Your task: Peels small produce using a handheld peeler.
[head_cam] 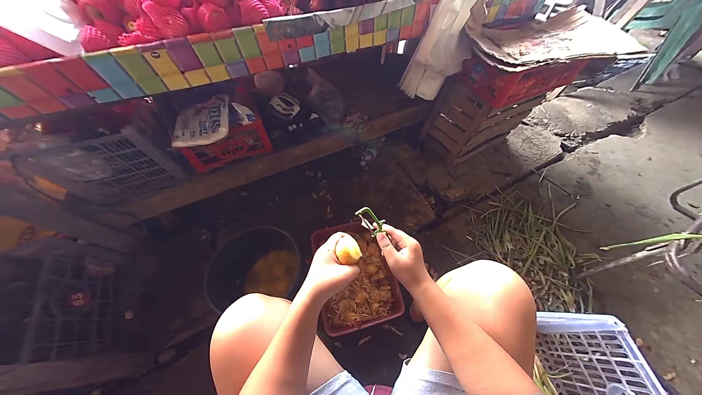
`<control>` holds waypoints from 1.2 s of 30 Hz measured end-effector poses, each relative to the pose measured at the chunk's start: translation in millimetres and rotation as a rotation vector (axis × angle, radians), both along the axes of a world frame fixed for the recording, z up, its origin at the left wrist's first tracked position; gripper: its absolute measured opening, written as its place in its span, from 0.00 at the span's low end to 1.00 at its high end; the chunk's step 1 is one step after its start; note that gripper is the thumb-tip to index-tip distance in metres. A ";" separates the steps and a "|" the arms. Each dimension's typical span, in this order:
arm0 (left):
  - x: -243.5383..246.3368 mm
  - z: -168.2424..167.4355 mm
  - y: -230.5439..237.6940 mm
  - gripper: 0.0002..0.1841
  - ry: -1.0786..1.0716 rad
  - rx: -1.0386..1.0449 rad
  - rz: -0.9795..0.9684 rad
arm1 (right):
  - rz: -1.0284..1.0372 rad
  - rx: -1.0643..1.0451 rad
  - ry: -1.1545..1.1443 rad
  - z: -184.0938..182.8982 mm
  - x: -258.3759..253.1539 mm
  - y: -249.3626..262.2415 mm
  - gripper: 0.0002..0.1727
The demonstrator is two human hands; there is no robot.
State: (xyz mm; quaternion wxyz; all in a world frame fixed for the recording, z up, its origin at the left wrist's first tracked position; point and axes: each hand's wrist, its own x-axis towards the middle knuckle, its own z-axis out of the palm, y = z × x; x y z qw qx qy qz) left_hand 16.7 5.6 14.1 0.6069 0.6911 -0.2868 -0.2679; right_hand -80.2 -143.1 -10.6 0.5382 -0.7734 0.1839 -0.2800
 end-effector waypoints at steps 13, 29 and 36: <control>3.4 -2.3 3.9 0.26 0.022 -0.177 -0.041 | 0.168 0.447 0.284 2.9 6.9 0.1 0.22; 4.0 -17.1 -1.6 0.21 -0.286 -0.120 -0.042 | 0.416 0.955 0.098 7.5 -2.8 6.7 0.17; -10.4 -7.9 -20.3 0.25 0.372 -0.276 0.320 | 0.483 0.727 0.129 15.8 -4.4 18.9 0.17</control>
